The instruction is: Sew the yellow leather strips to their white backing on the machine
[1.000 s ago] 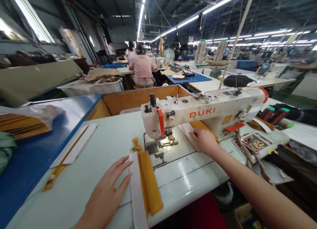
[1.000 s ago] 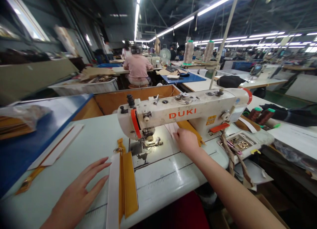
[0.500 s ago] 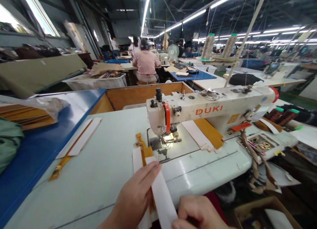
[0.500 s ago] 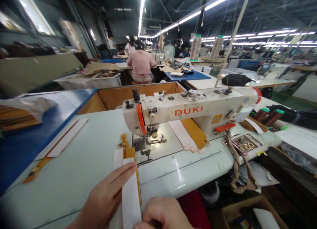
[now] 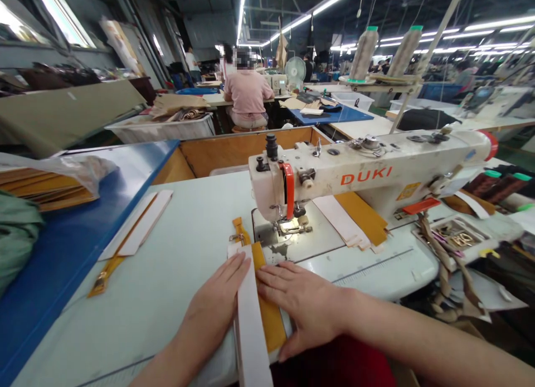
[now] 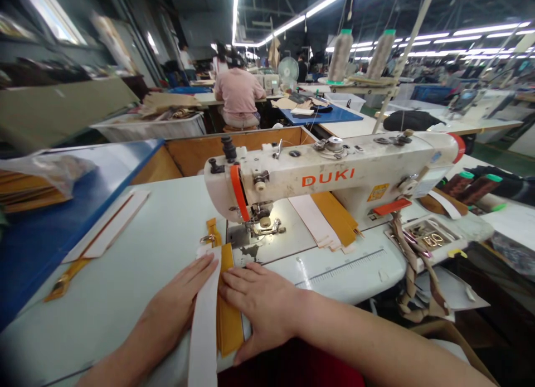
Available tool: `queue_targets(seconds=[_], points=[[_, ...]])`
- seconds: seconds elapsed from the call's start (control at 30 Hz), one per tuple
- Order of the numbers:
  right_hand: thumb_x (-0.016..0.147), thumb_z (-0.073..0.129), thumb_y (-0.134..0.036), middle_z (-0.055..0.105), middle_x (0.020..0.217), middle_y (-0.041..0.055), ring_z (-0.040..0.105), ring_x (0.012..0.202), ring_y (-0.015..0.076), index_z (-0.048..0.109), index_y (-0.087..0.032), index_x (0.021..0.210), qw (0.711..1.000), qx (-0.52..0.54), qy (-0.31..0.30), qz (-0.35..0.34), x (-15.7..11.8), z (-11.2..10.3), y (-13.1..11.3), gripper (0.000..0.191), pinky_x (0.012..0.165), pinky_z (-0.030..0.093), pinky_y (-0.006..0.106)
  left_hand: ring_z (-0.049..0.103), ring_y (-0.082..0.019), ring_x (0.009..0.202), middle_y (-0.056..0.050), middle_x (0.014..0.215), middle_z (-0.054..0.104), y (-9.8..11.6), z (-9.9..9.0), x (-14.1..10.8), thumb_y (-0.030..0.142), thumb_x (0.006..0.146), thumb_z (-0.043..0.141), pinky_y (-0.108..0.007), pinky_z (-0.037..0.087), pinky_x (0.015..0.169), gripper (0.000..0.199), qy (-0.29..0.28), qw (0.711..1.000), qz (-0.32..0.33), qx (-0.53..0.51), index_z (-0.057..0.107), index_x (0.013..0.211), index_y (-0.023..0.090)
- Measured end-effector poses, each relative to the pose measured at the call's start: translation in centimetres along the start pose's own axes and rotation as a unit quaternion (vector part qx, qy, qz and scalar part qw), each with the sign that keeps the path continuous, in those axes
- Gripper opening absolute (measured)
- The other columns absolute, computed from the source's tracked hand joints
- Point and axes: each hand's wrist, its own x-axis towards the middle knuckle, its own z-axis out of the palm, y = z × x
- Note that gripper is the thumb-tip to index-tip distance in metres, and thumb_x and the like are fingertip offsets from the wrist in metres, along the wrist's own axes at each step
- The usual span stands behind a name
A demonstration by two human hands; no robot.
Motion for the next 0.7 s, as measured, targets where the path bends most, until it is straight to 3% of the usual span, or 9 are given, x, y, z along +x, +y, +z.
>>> queue_targets(seconds=[0.17, 0.37, 0.7], points=[[0.078, 0.068, -0.042, 0.023, 0.154, 0.0223, 0.018, 0.145, 0.0275, 0.030, -0.001, 0.146, 0.999, -0.048, -0.002, -0.024, 0.16, -0.22, -0.08, 0.088, 0.119, 0.007, 0.039, 0.058, -0.026, 0.120, -0.019, 0.128, 0.062, 0.13, 0.12, -0.32, 0.019, 0.090, 0.034, -0.038, 0.051, 0.098, 0.045, 0.026, 0.999, 0.021, 0.002, 0.057, 0.126, 0.005], [0.082, 0.064, -0.041, 0.025, 0.154, 0.0203, 0.015, 0.146, 0.0250, 0.031, -0.004, 0.145, 0.996, -0.070, 0.012, -0.051, 0.02, 0.22, 0.08, 0.081, 0.119, 0.010, 0.039, 0.054, -0.026, 0.125, -0.017, 0.136, 0.056, 0.31, -0.27, -0.48, 0.022, 0.090, 0.038, -0.038, 0.047, 0.103, 0.047, 0.001, 1.000, -0.005, -0.018, 0.051, 0.134, 0.009], [0.084, 0.062, -0.045, 0.027, 0.154, 0.0200, 0.015, 0.146, 0.0251, 0.031, -0.001, 0.145, 0.993, -0.088, 0.027, -0.068, -0.03, 0.54, 0.14, 0.081, 0.120, 0.010, 0.039, 0.053, -0.025, 0.126, -0.015, 0.137, 0.055, 0.36, 0.22, -0.95, 0.021, 0.089, 0.038, -0.038, 0.048, 0.102, 0.050, 0.011, 0.999, -0.023, -0.038, 0.047, 0.137, 0.012]])
